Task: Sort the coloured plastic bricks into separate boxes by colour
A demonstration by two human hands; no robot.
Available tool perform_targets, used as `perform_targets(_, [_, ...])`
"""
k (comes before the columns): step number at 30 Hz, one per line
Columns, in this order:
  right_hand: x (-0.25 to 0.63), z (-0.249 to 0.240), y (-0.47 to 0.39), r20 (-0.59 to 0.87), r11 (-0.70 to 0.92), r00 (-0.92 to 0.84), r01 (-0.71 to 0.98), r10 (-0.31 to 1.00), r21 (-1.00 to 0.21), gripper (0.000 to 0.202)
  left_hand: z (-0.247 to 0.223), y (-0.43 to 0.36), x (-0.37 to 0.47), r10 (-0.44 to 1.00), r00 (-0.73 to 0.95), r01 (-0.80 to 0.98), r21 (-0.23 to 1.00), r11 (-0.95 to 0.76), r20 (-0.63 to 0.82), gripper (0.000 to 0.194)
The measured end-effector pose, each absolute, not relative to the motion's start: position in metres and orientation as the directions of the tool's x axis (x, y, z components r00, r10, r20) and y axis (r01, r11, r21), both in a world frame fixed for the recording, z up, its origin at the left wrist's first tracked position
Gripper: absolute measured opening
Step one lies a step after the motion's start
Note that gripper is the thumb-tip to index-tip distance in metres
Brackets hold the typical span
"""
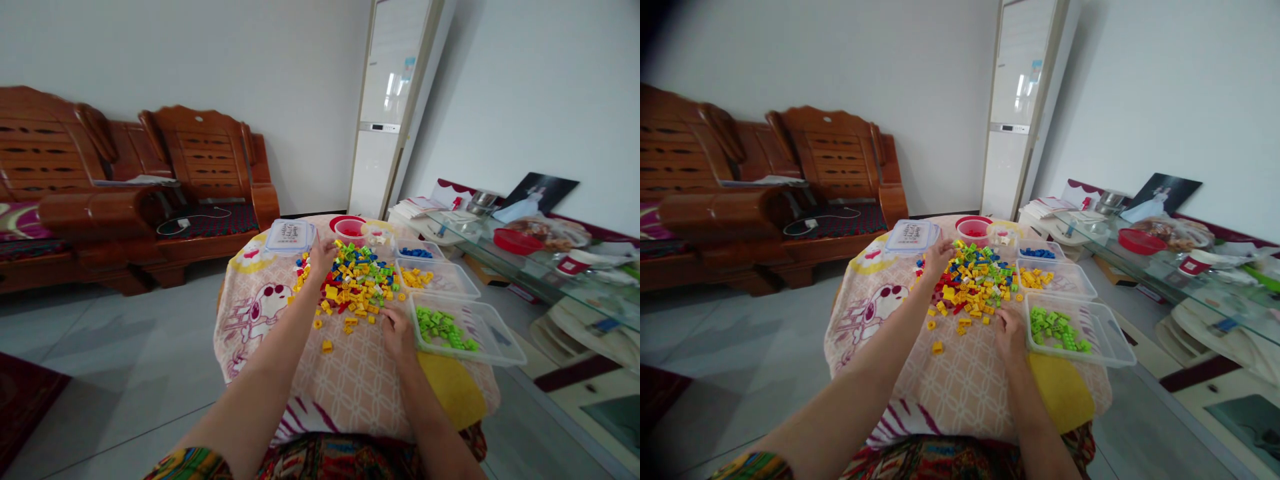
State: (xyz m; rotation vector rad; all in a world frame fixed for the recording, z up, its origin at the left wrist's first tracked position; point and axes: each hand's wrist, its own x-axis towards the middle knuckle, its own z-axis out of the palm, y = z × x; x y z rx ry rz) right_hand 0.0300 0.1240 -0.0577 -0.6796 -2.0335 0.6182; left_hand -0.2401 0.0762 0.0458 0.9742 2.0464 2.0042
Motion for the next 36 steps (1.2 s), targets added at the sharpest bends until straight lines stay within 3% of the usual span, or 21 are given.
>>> perform_targets(5, [0.031,-0.056,0.124,0.556,0.709,-0.476,0.244,0.682,-0.662,0.028,0.014,0.007,-0.234,0.436,-0.811,0.523,0.817,0.242,0.39,0.028])
perform_targets(12, [0.032,-0.055,0.125,0.574,0.726,-0.473,0.245,0.668,-0.643,0.029,0.012,0.001,-0.222,0.679,-0.656,0.746,0.425,0.513,0.331,0.02])
perform_targets(16, [0.032,-0.055,0.125,0.582,0.729,-0.465,0.25,0.667,-0.637,0.029,0.009,0.003,-0.219,0.7,-0.643,0.763,0.338,0.551,0.31,0.022])
perform_targets(24, [0.031,-0.056,0.126,0.566,0.717,-0.473,0.243,0.676,-0.653,0.029,0.011,0.006,-0.213,0.709,-0.641,0.758,0.386,0.526,0.293,0.016])
perform_targets(31, [0.031,-0.052,0.122,0.566,0.71,-0.468,0.223,0.679,-0.667,0.028,0.008,0.005,-0.217,0.462,-0.802,0.573,0.707,0.415,0.379,0.019])
perform_targets(36, [0.031,-0.054,0.122,0.565,0.705,-0.46,0.227,0.685,-0.671,0.028,0.005,0.004,-0.22,0.525,-0.818,0.382,0.905,0.188,0.236,0.021])
